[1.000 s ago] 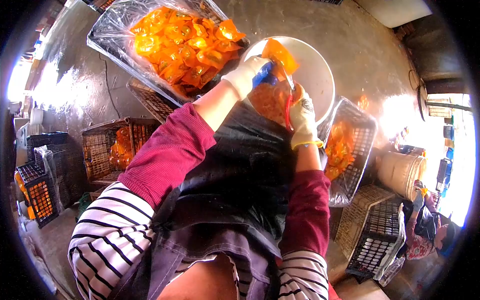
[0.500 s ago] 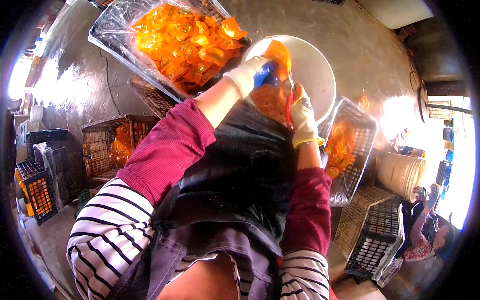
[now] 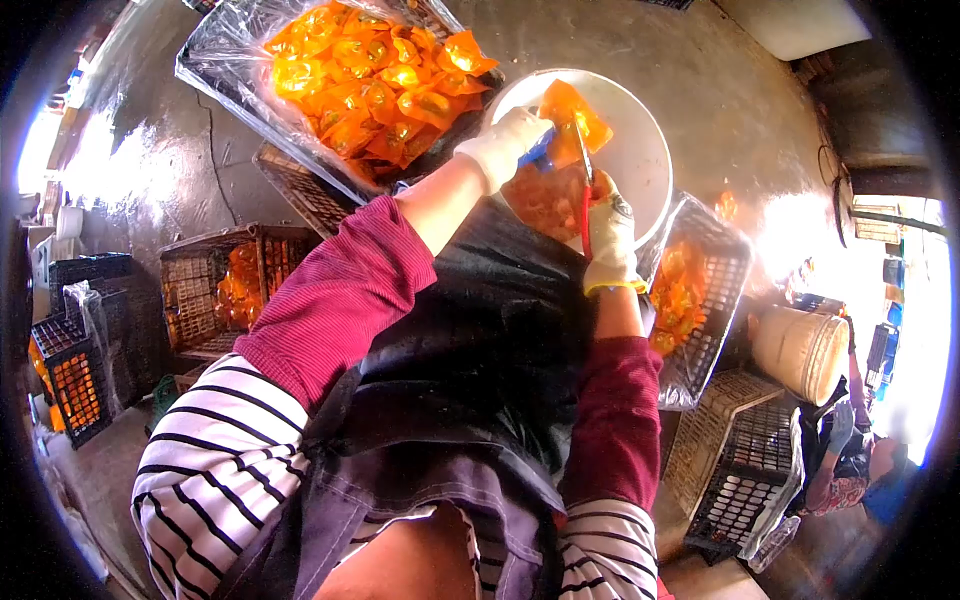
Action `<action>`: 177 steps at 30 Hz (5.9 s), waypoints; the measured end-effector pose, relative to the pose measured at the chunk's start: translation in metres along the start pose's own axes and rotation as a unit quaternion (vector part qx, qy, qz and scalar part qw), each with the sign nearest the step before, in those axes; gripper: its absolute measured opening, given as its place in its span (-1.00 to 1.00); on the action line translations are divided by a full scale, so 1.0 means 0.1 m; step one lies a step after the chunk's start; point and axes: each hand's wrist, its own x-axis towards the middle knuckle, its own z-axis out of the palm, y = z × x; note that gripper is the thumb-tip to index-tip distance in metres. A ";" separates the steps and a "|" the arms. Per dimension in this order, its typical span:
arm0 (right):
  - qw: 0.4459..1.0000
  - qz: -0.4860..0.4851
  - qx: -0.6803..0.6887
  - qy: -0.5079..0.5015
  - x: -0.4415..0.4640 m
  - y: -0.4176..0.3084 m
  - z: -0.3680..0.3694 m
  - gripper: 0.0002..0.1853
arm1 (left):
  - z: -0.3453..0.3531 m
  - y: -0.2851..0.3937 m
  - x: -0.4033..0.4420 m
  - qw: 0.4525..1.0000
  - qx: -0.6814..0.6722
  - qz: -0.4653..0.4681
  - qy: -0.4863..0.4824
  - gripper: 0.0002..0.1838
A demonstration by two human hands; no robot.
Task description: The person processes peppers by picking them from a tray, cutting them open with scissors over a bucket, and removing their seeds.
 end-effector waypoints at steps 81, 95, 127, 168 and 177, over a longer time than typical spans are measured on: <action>0.794 0.063 0.604 0.021 -0.03 -0.07 -0.54 -0.49 | -2.32 -0.97 0.11 0.848 -0.459 0.223 0.144 -0.49; 0.897 0.009 0.441 0.016 -0.11 -0.10 -0.38 -0.45 | -0.93 0.15 0.12 0.857 -0.437 0.209 -0.176 -0.54; 0.752 0.093 0.594 0.269 0.08 -0.49 -1.03 -0.42 | 1.51 -1.18 2.29 0.893 0.406 0.117 -0.157 -0.21; 0.894 0.095 0.422 -0.116 0.03 0.15 -0.40 -0.62 | -0.75 0.02 0.39 0.895 0.323 0.228 0.207 -0.73; 0.936 0.068 0.279 -0.205 0.30 0.56 -0.21 -0.76 | 0.04 -0.08 0.46 0.815 -0.545 0.125 -0.150 -0.55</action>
